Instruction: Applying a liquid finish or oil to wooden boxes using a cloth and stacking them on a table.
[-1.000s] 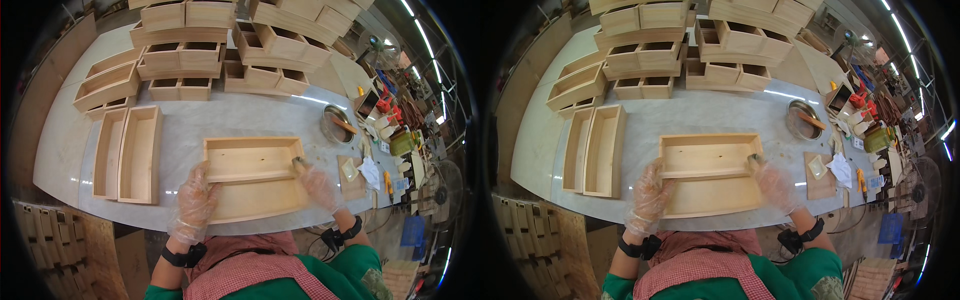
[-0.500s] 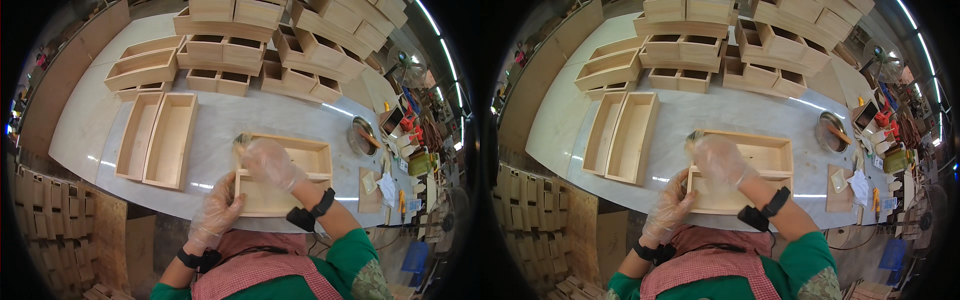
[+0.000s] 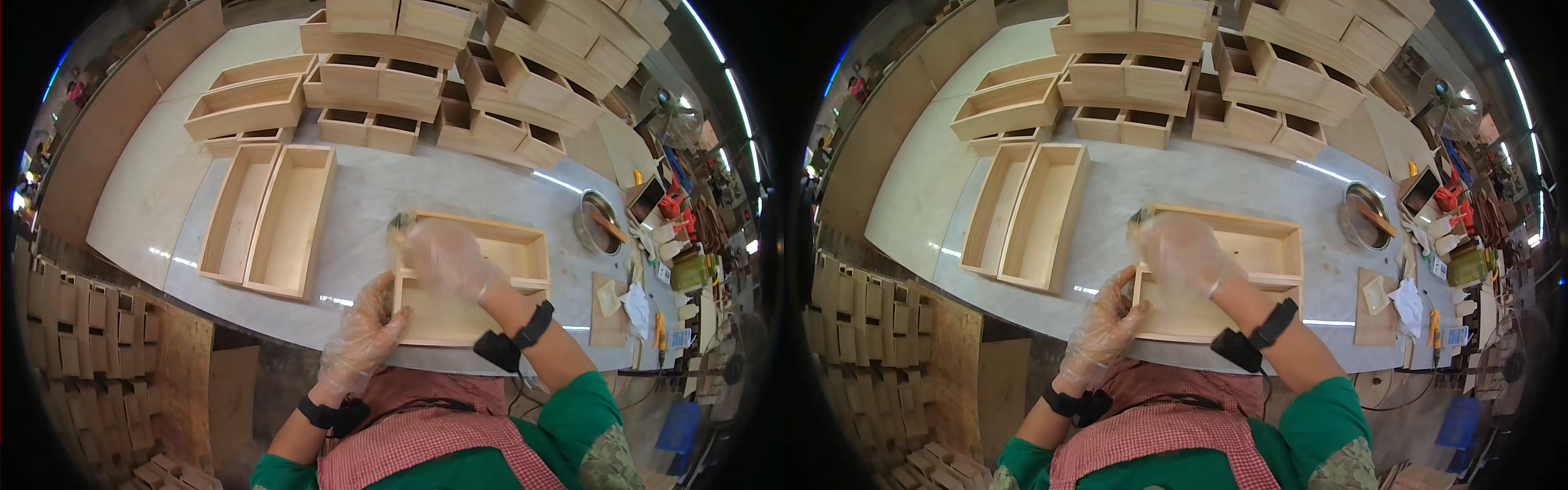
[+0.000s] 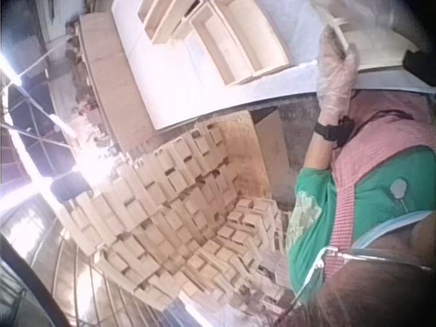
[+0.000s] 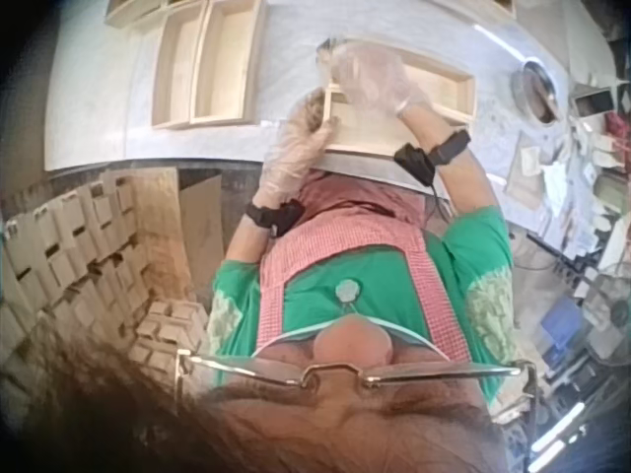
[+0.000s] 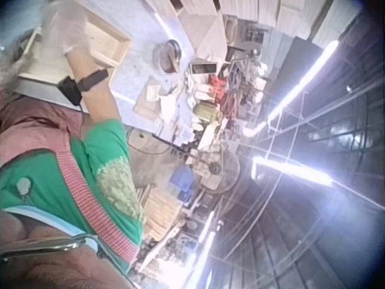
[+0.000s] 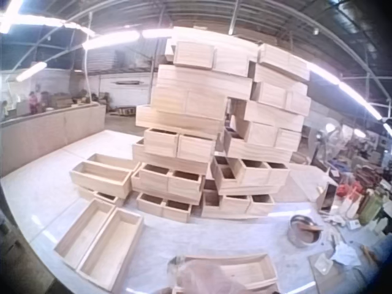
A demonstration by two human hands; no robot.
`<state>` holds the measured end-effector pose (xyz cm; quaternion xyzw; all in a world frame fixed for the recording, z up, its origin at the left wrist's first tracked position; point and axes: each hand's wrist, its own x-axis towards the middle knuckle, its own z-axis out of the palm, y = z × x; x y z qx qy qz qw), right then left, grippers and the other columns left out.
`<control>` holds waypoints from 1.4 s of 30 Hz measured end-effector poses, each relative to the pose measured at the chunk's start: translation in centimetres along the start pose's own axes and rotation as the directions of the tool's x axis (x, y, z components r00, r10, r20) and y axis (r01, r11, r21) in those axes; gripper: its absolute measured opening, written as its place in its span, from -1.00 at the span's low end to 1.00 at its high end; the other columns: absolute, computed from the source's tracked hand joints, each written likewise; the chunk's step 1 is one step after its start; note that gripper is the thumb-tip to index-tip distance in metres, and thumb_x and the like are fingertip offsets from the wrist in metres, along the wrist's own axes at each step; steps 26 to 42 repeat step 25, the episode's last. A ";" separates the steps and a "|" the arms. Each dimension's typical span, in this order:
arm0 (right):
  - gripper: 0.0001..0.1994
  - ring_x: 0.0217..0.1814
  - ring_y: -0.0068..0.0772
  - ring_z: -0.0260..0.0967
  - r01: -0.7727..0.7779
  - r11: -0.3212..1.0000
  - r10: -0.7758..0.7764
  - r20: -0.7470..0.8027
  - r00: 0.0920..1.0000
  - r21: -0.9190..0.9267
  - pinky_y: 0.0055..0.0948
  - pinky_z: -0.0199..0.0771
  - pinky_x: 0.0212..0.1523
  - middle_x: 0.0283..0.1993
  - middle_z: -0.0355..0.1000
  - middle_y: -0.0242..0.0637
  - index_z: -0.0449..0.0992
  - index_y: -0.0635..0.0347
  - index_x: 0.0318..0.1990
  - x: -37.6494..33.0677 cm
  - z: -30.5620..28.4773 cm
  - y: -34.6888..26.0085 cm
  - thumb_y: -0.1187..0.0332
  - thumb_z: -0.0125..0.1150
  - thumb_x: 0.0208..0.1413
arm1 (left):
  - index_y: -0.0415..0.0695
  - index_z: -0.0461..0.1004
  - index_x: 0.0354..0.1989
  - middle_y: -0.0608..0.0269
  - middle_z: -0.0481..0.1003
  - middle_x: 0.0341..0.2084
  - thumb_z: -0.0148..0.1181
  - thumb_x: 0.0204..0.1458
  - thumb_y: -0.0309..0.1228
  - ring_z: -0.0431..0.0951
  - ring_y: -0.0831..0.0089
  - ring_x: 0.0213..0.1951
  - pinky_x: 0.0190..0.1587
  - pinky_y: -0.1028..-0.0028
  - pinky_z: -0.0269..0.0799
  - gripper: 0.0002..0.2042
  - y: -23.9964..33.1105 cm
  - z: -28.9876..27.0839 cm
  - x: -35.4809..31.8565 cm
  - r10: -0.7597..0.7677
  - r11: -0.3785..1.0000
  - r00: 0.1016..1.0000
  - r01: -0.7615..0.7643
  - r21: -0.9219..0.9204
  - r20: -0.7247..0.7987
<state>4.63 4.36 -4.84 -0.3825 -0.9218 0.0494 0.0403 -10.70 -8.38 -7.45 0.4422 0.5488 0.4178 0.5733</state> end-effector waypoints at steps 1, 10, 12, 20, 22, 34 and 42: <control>-0.76 -0.18 -0.01 0.51 0.138 0.987 -0.131 -0.078 0.988 0.082 -0.15 0.54 -0.28 -0.25 0.49 -0.09 0.51 0.17 -0.20 -1.6 -0.3 -0.6 0.39 0.21 -0.09 | -0.37 0.14 0.35 -0.02 0.49 0.02 0.19 0.18 -0.41 0.54 0.35 0.00 0.05 0.40 0.47 -0.40 -0.1 -0.1 0.2 0.001 0.994 1.000 -0.003 0.110 0.011; -0.79 -0.22 -0.10 0.48 0.300 0.935 -0.205 -0.405 0.891 0.187 -0.19 0.54 -0.26 -0.29 0.44 -0.19 0.51 0.15 -0.18 -9.4 1.7 0.6 0.35 0.18 0.01 | -0.29 0.14 0.40 0.38 0.39 -0.43 0.21 0.16 -0.36 0.36 0.64 -0.41 -0.32 0.55 0.36 -0.35 -0.5 0.6 0.1 0.001 0.997 0.997 0.006 0.082 -0.081; -0.67 -0.11 -0.15 0.51 0.097 0.988 -0.075 -0.177 0.981 0.118 -0.21 0.56 -0.23 -0.10 0.51 -0.19 0.50 0.17 -0.05 -13.4 1.1 3.7 0.43 0.23 -0.03 | -0.28 0.16 0.40 0.37 0.39 -0.43 0.20 0.15 -0.36 0.36 0.63 -0.40 -0.31 0.54 0.36 -0.35 -0.5 0.6 0.1 0.007 0.993 0.997 0.002 0.116 -0.077; -0.59 0.03 -0.28 0.47 -0.052 0.896 -0.034 -0.184 0.982 -0.441 -0.30 0.53 0.03 0.03 0.46 -0.19 0.35 0.17 0.24 -22.6 4.8 10.8 0.30 -0.01 0.27 | -0.22 0.23 0.38 0.36 0.41 -0.40 0.20 0.15 -0.34 0.36 0.61 -0.37 -0.27 0.54 0.36 -0.39 -0.8 0.7 0.2 0.024 0.987 0.999 -0.016 0.161 -0.048; -0.55 0.04 -0.27 0.48 0.019 0.998 -0.035 -0.248 0.968 -0.064 -0.26 0.53 0.05 0.04 0.47 -0.19 0.36 0.10 0.25 -18.9 3.5 8.4 0.28 0.10 0.20 | -0.22 0.22 0.38 0.33 0.44 -0.35 0.20 0.15 -0.32 0.35 0.60 -0.37 -0.25 0.54 0.36 -0.38 -0.8 0.9 0.1 0.048 0.992 0.997 -0.040 0.121 -0.065; -0.53 0.12 -0.30 0.48 0.267 0.880 -0.125 -0.350 0.928 0.394 -0.18 0.50 0.17 0.10 0.48 -0.15 0.39 0.05 0.21 -11.3 3.8 3.3 0.20 0.27 0.15 | -0.19 0.19 0.40 0.31 0.46 -0.31 0.22 0.16 -0.37 0.38 0.59 -0.34 -0.20 0.50 0.41 -0.38 -1.2 0.6 0.4 0.085 0.972 0.996 -0.077 0.224 -0.027; -0.53 0.12 -0.30 0.48 0.267 0.880 -0.125 -0.350 0.928 0.394 -0.18 0.50 0.17 0.10 0.48 -0.15 0.39 0.05 0.21 -11.3 3.8 3.3 0.20 0.27 0.15 | -0.19 0.19 0.40 0.31 0.46 -0.31 0.22 0.16 -0.37 0.38 0.59 -0.34 -0.20 0.50 0.41 -0.38 -1.2 0.6 0.4 0.085 0.972 0.996 -0.077 0.224 -0.027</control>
